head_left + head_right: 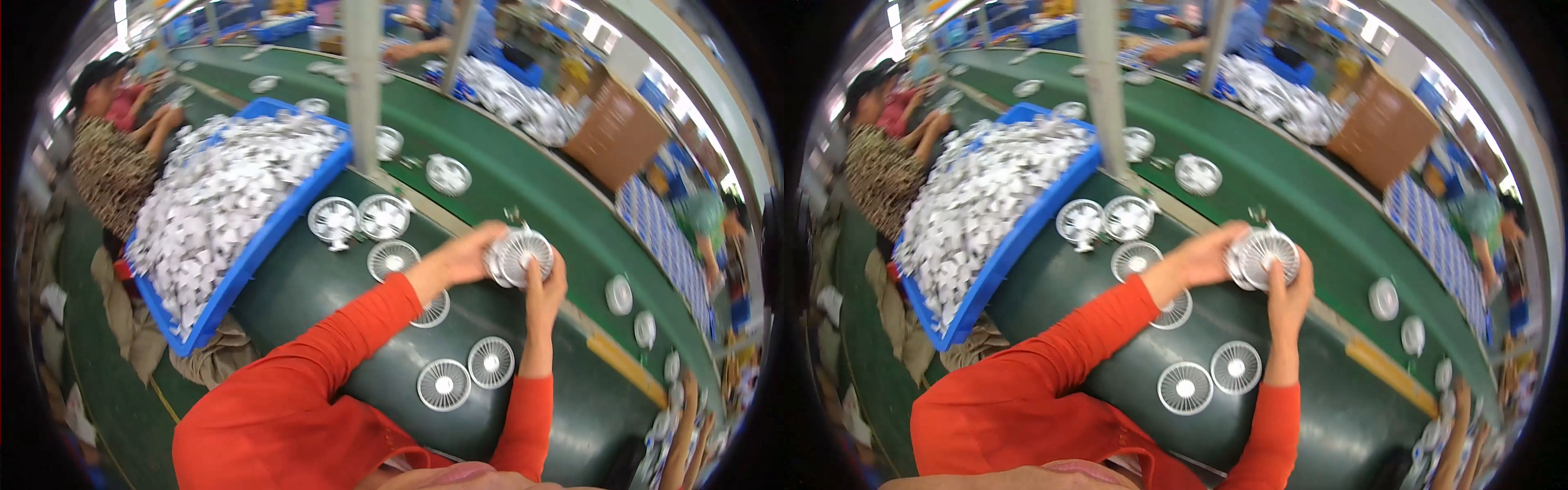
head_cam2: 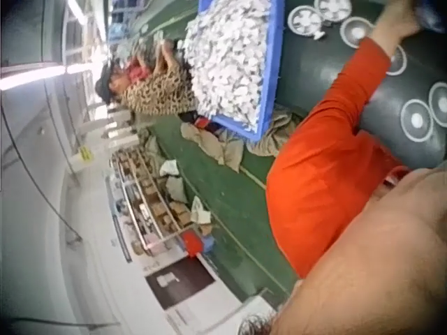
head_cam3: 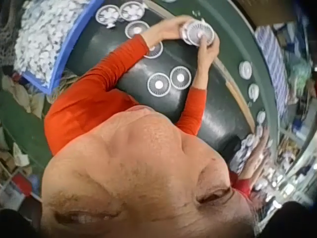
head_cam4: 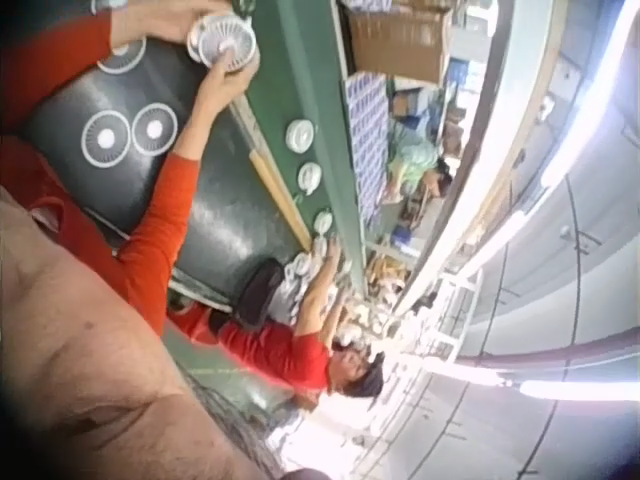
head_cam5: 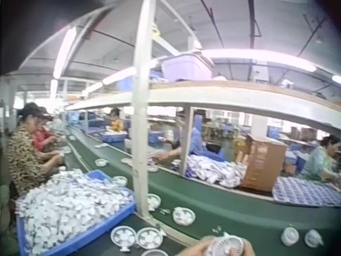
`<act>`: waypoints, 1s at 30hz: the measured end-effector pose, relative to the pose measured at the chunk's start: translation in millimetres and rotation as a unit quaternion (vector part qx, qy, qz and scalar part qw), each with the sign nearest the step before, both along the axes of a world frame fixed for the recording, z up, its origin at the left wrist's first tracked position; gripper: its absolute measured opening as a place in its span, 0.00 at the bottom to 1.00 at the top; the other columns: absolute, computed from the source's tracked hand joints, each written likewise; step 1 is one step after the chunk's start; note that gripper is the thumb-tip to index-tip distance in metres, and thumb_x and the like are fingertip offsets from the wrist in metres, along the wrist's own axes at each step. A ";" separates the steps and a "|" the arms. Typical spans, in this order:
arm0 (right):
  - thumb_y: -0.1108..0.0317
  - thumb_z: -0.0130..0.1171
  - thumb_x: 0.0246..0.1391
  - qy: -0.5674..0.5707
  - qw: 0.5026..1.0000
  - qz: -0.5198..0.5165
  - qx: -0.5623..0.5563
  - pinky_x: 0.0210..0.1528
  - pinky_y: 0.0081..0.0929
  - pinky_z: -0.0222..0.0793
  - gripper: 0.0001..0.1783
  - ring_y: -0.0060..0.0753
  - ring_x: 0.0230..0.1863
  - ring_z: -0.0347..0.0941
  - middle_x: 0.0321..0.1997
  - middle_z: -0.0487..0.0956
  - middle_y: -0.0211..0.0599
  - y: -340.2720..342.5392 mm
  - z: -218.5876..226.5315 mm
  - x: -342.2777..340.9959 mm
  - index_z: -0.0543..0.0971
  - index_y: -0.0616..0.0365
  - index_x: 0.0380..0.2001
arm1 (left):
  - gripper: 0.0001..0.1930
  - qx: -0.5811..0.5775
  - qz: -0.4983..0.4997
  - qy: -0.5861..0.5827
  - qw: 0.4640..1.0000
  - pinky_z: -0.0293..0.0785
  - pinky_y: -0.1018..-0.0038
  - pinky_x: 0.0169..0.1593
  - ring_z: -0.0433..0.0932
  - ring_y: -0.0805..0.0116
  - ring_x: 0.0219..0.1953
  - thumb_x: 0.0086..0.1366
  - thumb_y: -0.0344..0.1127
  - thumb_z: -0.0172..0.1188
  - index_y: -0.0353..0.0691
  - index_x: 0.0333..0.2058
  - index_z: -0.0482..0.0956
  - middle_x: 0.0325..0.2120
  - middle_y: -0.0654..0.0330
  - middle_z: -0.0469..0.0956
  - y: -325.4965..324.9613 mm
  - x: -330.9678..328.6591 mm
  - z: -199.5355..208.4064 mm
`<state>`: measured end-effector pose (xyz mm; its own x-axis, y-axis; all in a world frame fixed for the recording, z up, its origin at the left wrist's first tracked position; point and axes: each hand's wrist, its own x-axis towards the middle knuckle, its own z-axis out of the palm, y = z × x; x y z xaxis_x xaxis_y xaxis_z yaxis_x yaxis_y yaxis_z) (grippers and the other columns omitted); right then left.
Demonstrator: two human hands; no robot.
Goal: Assembling small portable fans by snapping together grilles and motor components on a production line.
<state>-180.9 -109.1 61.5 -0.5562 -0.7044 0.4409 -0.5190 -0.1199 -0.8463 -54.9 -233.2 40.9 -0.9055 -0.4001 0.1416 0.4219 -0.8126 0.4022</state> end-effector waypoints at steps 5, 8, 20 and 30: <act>0.73 0.48 0.56 0.246 0.969 0.012 -0.014 0.62 0.40 0.56 0.25 0.49 0.60 0.63 0.60 0.66 0.52 6.8 18.4 23.0 0.66 0.64 0.58 | 0.12 -0.015 -0.052 0.023 0.998 0.78 0.64 0.47 0.79 0.68 0.42 0.67 0.42 0.54 0.43 0.44 0.74 0.40 0.63 0.78 17.5 2.1 11.1; 0.60 0.45 0.60 0.286 0.957 0.049 -0.003 0.64 0.44 0.52 0.29 0.54 0.62 0.59 0.63 0.63 0.55 0.8 13.5 30.7 0.62 0.63 0.61 | 0.13 0.011 -0.064 0.004 0.998 0.79 0.69 0.42 0.79 0.70 0.38 0.68 0.47 0.52 0.45 0.42 0.75 0.38 0.64 0.79 18.4 0.4 12.2; 0.35 0.31 0.63 -0.349 0.915 0.198 -0.052 0.60 0.30 0.61 0.40 0.33 0.59 0.64 0.58 0.67 0.36 -3.7 -29.9 33.4 0.60 0.59 0.61 | 0.22 -0.490 0.504 -0.205 0.681 0.59 0.62 0.58 0.65 0.53 0.52 0.64 0.38 0.50 0.35 0.54 0.61 0.49 0.50 0.67 67.5 -6.4 33.0; 0.40 0.34 0.64 -0.369 0.903 0.221 0.000 0.60 0.32 0.62 0.35 0.32 0.58 0.66 0.58 0.67 0.35 -3.6 -7.7 28.7 0.58 0.56 0.62 | 0.26 -0.565 0.528 -0.150 0.616 0.57 0.59 0.60 0.62 0.47 0.54 0.58 0.37 0.52 0.36 0.55 0.61 0.51 0.48 0.65 54.6 1.2 28.7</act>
<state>-152.2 -112.8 53.8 -0.3622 -0.9298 0.0656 0.2840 -0.1771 -0.9423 -53.7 -178.6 69.6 -0.2771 -0.5885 0.7595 0.2436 0.7216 0.6480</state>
